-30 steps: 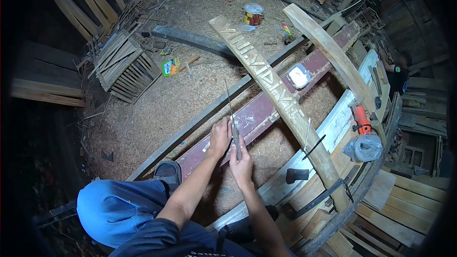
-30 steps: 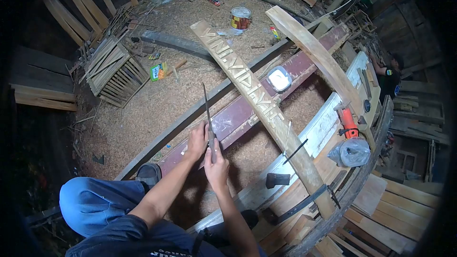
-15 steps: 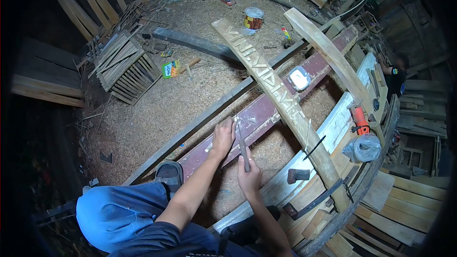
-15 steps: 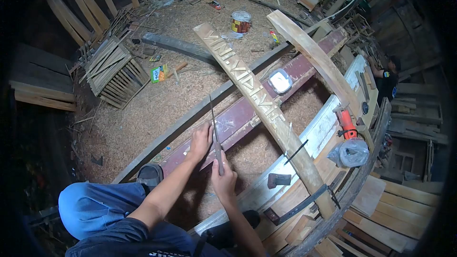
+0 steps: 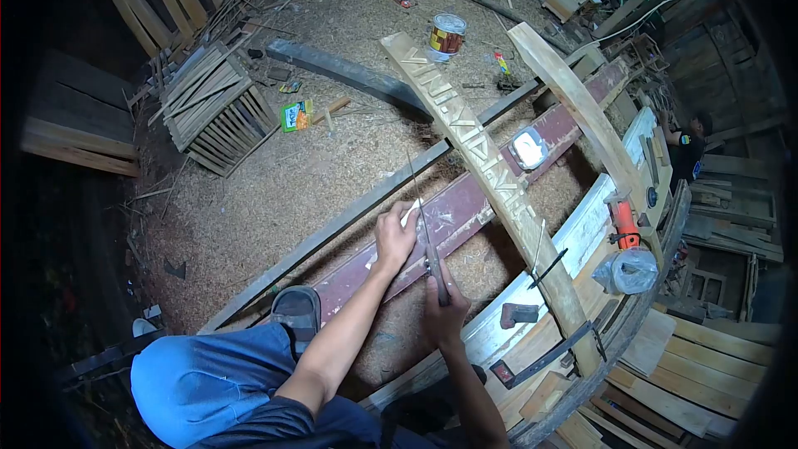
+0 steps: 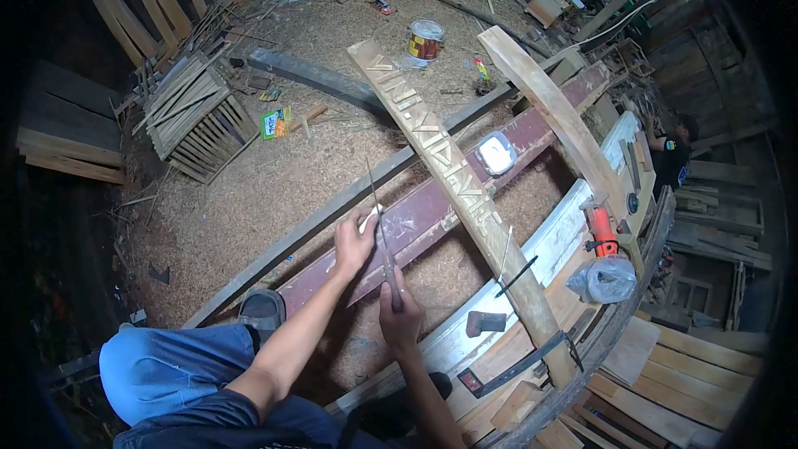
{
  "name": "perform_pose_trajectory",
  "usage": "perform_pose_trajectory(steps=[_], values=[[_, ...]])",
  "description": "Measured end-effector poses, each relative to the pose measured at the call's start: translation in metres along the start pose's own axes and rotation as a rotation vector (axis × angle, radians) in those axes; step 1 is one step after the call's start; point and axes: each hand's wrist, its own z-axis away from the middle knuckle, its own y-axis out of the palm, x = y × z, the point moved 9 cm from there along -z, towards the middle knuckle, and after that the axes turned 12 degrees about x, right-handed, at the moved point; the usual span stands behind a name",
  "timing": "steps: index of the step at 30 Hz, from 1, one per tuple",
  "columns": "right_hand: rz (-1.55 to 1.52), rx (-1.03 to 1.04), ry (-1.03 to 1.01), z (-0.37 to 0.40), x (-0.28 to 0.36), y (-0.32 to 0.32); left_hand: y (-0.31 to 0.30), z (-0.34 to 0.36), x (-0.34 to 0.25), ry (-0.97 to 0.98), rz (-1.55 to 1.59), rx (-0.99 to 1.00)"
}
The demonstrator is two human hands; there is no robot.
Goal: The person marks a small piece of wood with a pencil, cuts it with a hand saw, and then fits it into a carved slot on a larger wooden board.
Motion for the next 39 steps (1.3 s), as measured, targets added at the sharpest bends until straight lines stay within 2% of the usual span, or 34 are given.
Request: perform_pose_trajectory(steps=[3,5,6,7,10,12,14,18,20,21,24,26,28,29,30,32,36,39], values=[[-0.043,0.011,0.118,-0.005,-0.002,-0.001,-0.01,-0.018,-0.019,0.0,0.263,-0.045],[-0.08,-0.116,-0.101,-0.01,0.022,-0.01,-0.02,-0.028,-0.035,-0.043,0.32,0.005],[-0.079,-0.116,-0.102,-0.012,0.028,-0.014,-0.019,-0.031,-0.036,-0.087,0.374,0.055],[-0.124,-0.114,-0.115,-0.013,0.034,-0.018,-0.024,-0.035,-0.04,0.055,0.278,-0.049],[-0.229,-0.13,-0.126,-0.012,0.031,-0.018,-0.042,-0.035,-0.07,0.072,0.27,-0.056],[-0.284,-0.147,-0.125,-0.01,0.032,-0.019,-0.041,-0.036,-0.064,-0.008,0.333,0.005],[-0.428,-0.117,-0.043,-0.01,0.029,-0.016,-0.049,-0.035,-0.072,0.074,0.243,-0.024],[-0.329,-0.123,-0.113,-0.002,0.028,-0.015,-0.062,-0.034,-0.06,0.1,0.102,-0.076],[-0.337,-0.078,-0.047,-0.002,0.035,-0.021,-0.061,-0.034,-0.036,0.009,0.19,-0.04],[-0.336,-0.081,-0.041,-0.003,0.035,-0.022,-0.066,-0.033,-0.043,0.155,0.158,-0.079],[-0.353,-0.107,-0.054,-0.009,0.034,-0.021,-0.059,-0.029,-0.044,0.175,0.159,-0.05],[-0.427,-0.106,0.077,-0.011,0.016,-0.016,-0.055,-0.022,-0.047,0.172,0.142,-0.06],[-0.446,-0.11,0.082,-0.015,0.002,-0.01,-0.044,-0.018,-0.04,0.106,0.198,0.011],[-0.465,-0.115,0.091,-0.016,0.0,-0.008,-0.04,-0.017,-0.039,0.139,0.26,0.022],[-0.469,-0.113,0.087,-0.017,0.0,-0.007,-0.039,-0.015,-0.035,0.142,0.256,0.018],[-0.272,-0.158,-0.029,-0.019,0.015,-0.015,-0.034,-0.012,-0.03,0.128,0.272,0.055],[-0.274,-0.124,-0.038,-0.022,0.014,-0.014,-0.033,-0.011,-0.027,0.085,0.284,0.129],[-0.216,-0.108,-0.038,-0.02,0.014,-0.013,-0.034,-0.01,-0.042,0.23,0.191,0.155]])
